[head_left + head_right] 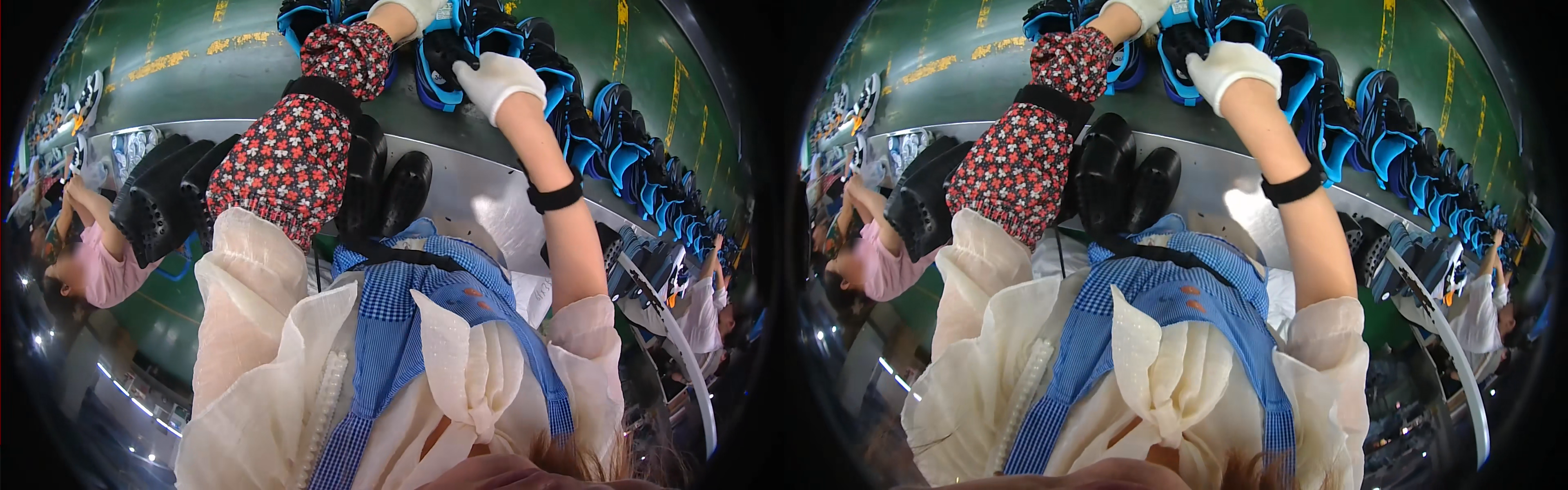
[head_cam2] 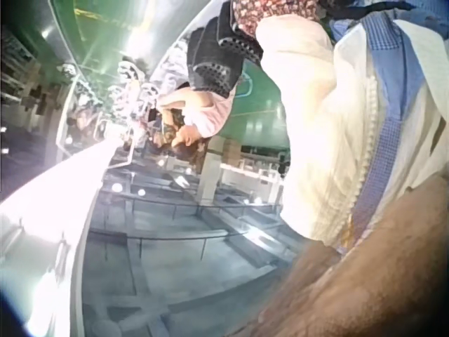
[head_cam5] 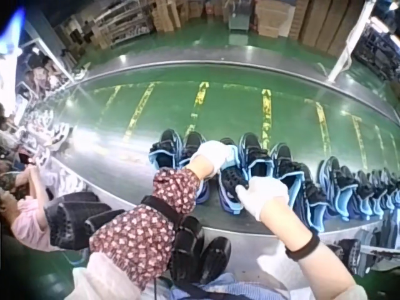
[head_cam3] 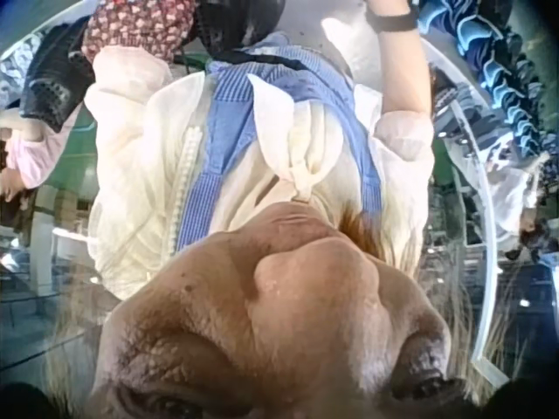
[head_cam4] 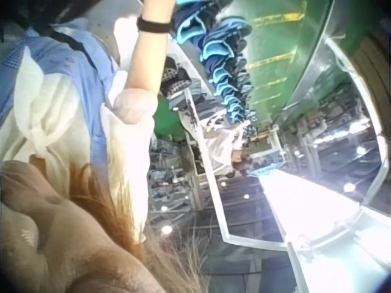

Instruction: Inspecting and organizing shoes on a production line workbench.

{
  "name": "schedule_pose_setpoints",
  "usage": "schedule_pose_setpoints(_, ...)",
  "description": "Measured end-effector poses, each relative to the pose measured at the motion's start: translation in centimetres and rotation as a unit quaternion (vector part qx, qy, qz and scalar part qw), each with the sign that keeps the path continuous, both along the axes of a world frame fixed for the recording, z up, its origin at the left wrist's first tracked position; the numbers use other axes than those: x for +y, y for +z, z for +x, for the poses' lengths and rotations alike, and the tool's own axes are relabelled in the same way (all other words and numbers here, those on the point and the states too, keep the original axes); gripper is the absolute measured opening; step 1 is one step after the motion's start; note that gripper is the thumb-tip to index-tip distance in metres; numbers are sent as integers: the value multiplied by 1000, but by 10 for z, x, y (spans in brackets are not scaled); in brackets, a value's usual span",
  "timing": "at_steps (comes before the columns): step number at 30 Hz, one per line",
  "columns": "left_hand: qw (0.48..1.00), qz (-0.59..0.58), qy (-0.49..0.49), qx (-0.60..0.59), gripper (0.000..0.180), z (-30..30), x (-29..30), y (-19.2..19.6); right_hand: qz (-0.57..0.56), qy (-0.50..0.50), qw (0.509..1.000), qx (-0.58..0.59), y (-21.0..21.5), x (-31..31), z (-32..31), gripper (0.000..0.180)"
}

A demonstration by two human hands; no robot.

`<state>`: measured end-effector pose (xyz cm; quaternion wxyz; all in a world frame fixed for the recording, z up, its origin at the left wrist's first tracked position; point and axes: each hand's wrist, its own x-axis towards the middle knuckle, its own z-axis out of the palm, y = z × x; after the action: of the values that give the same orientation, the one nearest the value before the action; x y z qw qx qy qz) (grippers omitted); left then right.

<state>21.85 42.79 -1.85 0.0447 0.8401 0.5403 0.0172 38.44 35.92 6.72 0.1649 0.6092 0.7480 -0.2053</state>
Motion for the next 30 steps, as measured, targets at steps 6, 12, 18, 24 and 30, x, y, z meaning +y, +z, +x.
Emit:
schedule_pose_setpoints(6,976,-52,51,-205,24,5,-28,41,36,-61,997,6,-43,7,-26,50)
schedule_pose_setpoints(12,965,-261,36,-8,31,16,-68,57,17,11,1000,0,-60,27,-35,34)
schedule_pose_setpoints(18,965,-249,62,-45,27,23,-95,50,-11,108,994,26,-46,45,-53,31)
schedule_pose_setpoints(24,949,-288,111,-64,33,33,-112,36,40,189,980,42,-84,53,-57,26)
schedule_pose_setpoints(30,915,-403,9,25,49,30,-82,-20,9,353,933,-68,-82,50,-69,27)
